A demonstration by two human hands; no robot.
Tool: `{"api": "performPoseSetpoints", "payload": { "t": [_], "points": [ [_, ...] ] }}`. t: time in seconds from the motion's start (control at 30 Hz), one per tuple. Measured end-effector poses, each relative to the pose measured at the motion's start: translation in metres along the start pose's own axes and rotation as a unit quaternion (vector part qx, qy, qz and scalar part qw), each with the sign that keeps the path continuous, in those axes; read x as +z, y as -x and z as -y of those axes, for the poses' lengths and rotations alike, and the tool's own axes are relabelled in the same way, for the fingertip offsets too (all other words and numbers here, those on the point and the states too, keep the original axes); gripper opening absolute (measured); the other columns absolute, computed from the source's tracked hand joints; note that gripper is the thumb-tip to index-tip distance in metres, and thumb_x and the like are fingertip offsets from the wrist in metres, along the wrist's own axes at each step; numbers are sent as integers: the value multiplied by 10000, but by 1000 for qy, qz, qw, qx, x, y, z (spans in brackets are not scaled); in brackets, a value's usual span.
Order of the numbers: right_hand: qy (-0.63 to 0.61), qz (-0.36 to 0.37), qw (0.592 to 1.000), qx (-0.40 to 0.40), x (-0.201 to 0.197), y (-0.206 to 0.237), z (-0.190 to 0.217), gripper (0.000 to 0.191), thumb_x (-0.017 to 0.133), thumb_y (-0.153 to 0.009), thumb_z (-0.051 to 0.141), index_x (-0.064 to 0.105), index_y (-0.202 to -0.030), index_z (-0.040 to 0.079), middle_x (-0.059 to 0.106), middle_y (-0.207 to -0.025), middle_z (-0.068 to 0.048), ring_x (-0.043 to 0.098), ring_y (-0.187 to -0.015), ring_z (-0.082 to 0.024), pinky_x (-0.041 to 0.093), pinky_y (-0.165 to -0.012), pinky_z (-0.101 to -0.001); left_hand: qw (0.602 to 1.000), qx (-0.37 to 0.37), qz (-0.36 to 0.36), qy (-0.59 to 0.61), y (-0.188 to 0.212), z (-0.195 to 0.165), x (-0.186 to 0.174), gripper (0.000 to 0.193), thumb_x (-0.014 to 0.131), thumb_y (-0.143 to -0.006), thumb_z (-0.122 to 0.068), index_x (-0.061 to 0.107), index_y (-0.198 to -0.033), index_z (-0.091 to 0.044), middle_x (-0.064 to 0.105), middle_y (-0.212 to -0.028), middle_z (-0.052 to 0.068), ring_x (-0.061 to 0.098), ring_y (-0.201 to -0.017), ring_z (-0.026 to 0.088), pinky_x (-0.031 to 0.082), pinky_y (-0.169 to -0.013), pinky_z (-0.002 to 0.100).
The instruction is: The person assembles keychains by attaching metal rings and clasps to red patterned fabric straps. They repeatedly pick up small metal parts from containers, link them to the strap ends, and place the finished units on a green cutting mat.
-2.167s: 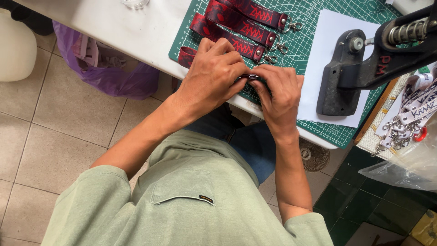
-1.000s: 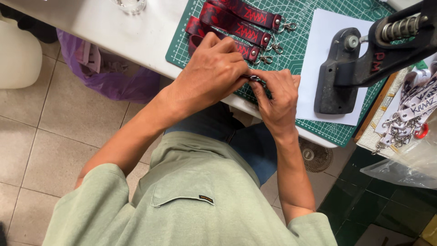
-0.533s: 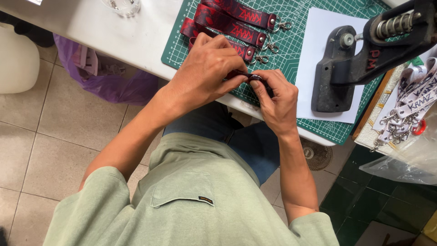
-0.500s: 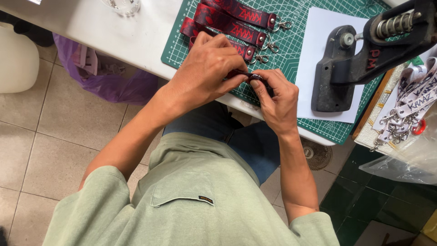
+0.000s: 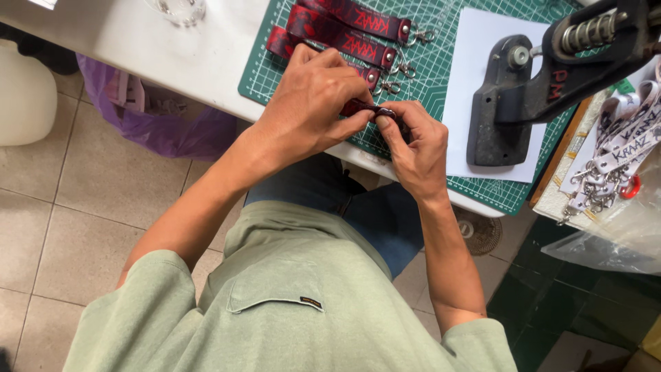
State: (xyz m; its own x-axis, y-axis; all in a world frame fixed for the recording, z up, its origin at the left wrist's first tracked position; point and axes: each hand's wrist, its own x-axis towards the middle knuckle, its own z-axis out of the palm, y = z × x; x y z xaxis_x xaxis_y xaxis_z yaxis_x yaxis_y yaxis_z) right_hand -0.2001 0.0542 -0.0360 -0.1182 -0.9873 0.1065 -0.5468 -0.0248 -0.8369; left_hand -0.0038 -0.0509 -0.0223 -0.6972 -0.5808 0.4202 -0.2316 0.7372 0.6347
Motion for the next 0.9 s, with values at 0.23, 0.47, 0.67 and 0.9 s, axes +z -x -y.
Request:
{"api": "performPoseSetpoints", "payload": {
  "t": [0.23, 0.47, 0.67, 0.9],
  "points": [
    [-170, 21, 984, 40, -2, 3, -11, 209, 676, -1067, 125, 718, -1219, -10, 762, -1072, -75, 693, -950, -84, 554, -812, -204, 994, -73, 27, 73, -3, 5, -5, 162, 779, -910, -215, 730, -926, -61, 713, -837, 68, 684, -841, 256, 440, -789, 398],
    [-192, 0, 980, 49, 0, 5, -15, 230, 714, -1034, 119, 702, -1229, -2, 754, -1052, -72, 705, -953, -96, 573, -821, -215, 997, -54, 23, 48, 0, 2, -4, 280, 828, -867, -331, 793, -1007, -92, 754, -865, 49, 681, -831, 230, 403, -779, 407],
    [-215, 11, 976, 27, 0, 5, -16, 224, 713, -1038, 86, 697, -1243, -1, 755, -1095, -81, 723, -1008, -101, 601, -876, -221, 997, -69, 15, 13, 2, -7, 7, 229, 793, -930, -338, 813, -1010, -124, 763, -875, 4, 606, -845, 190, 339, -886, 417],
    [-162, 20, 986, 36, -1, 5, -13, 194, 720, -1026, 72, 717, -1204, -5, 763, -1019, -72, 689, -872, -68, 538, -717, -186, 996, -81, -16, 30, 13, -17, 10, 160, 766, -948, -252, 803, -1020, -114, 752, -882, -7, 564, -848, 199, 340, -874, 411]
  ]
}}
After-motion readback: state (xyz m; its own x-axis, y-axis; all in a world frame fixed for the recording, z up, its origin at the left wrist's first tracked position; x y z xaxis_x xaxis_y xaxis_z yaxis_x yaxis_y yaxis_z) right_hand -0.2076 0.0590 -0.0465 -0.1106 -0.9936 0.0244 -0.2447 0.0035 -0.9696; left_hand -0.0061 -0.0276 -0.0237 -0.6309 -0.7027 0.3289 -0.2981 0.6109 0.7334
